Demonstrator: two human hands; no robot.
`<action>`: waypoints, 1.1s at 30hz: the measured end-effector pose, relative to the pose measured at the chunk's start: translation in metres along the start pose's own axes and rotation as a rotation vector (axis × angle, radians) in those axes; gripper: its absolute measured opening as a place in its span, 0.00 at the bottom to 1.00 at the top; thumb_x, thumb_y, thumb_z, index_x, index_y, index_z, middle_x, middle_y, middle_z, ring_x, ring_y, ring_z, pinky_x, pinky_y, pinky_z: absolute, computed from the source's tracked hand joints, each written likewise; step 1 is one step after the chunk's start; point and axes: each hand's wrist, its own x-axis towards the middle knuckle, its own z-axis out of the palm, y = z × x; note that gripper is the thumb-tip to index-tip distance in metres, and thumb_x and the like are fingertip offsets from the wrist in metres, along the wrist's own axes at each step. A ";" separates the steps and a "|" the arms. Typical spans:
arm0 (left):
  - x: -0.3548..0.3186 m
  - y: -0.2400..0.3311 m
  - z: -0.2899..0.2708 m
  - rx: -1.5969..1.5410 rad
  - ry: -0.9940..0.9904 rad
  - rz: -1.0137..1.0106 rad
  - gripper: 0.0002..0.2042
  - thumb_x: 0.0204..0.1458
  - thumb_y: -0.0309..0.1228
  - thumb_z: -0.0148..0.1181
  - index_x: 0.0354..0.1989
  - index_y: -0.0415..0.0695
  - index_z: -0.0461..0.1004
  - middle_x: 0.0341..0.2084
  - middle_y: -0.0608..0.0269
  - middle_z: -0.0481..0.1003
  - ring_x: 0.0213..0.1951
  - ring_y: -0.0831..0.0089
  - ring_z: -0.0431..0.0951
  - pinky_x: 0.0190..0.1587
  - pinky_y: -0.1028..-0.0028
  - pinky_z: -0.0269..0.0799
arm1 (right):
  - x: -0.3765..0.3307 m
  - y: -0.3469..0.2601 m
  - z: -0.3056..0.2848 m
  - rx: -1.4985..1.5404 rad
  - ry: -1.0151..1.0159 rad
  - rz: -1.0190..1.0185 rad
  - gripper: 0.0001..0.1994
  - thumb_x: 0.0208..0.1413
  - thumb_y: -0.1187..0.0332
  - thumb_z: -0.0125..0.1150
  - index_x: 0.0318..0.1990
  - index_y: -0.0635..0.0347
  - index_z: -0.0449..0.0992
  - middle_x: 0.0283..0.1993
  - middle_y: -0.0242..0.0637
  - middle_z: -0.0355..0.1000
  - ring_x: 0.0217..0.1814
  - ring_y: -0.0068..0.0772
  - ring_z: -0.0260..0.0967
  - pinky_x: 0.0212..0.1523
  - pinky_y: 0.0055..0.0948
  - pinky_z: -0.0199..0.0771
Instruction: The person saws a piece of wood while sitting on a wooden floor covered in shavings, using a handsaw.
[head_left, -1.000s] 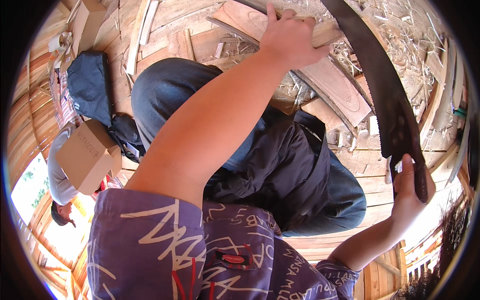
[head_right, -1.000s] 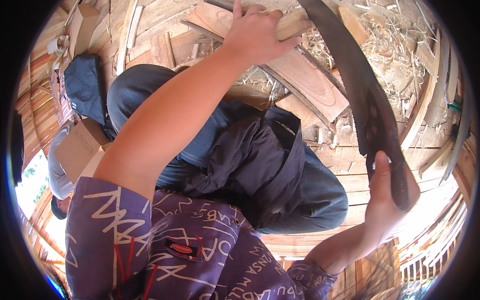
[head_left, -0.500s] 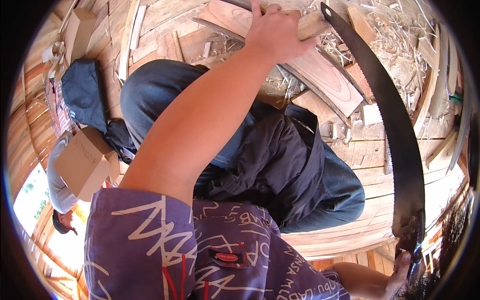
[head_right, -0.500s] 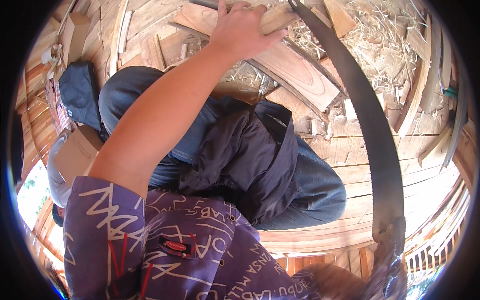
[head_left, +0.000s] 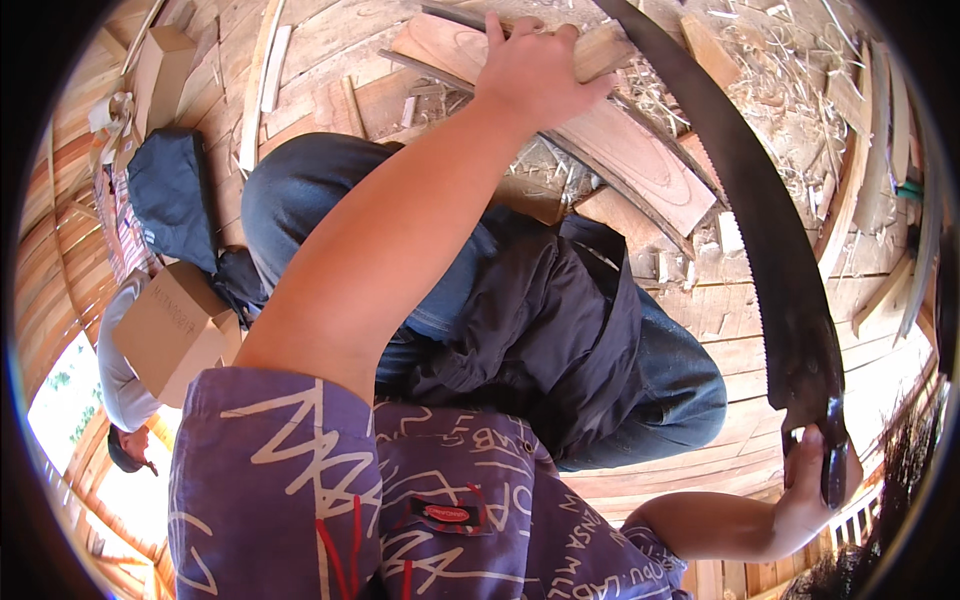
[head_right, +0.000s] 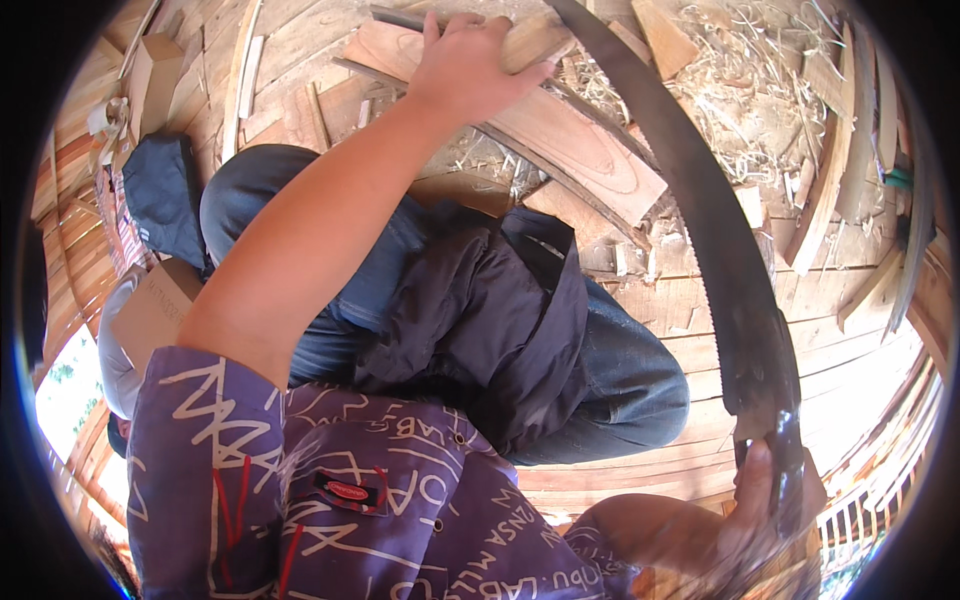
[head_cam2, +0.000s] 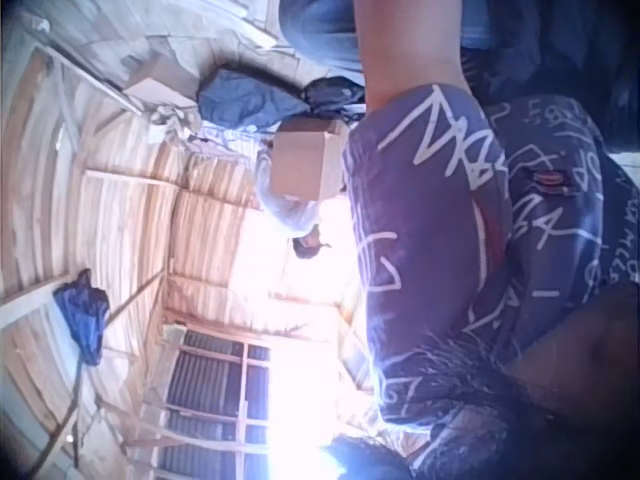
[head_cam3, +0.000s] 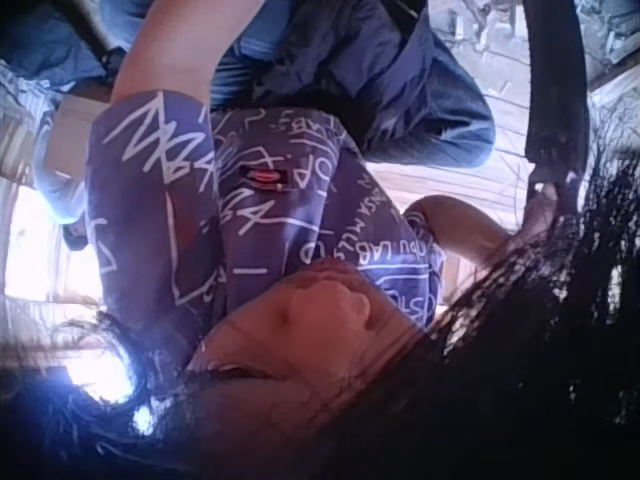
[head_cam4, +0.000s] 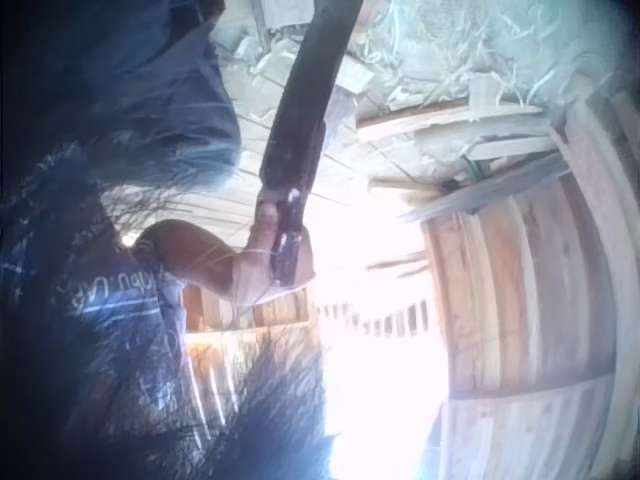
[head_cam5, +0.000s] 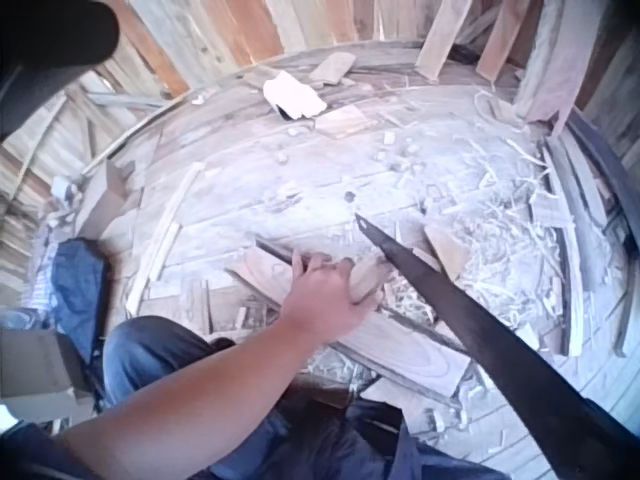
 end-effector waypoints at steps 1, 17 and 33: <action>-0.002 -0.003 0.008 -0.008 0.041 0.027 0.27 0.50 0.54 0.52 0.54 0.51 0.71 0.45 0.50 0.74 0.54 0.51 0.67 0.63 0.42 0.43 | 0.003 -0.007 0.012 0.017 0.071 -0.047 0.12 0.55 0.65 0.59 0.23 0.60 0.71 0.11 0.22 0.57 0.14 0.12 0.50 0.16 0.17 0.43; -0.009 -0.001 0.001 -0.012 0.058 0.103 0.23 0.49 0.52 0.53 0.53 0.58 0.71 0.43 0.49 0.74 0.53 0.51 0.69 0.62 0.40 0.44 | -0.021 0.040 -0.034 -0.027 -0.085 -0.001 0.14 0.55 0.60 0.61 0.25 0.60 0.70 0.12 0.23 0.57 0.13 0.12 0.49 0.15 0.18 0.42; -0.006 0.003 -0.008 -0.014 -0.027 0.144 0.20 0.52 0.49 0.50 0.56 0.74 0.67 0.45 0.50 0.73 0.52 0.49 0.69 0.60 0.38 0.47 | 0.035 -0.019 0.027 0.044 -0.037 0.027 0.11 0.56 0.66 0.60 0.27 0.62 0.72 0.11 0.21 0.54 0.12 0.10 0.44 0.14 0.18 0.36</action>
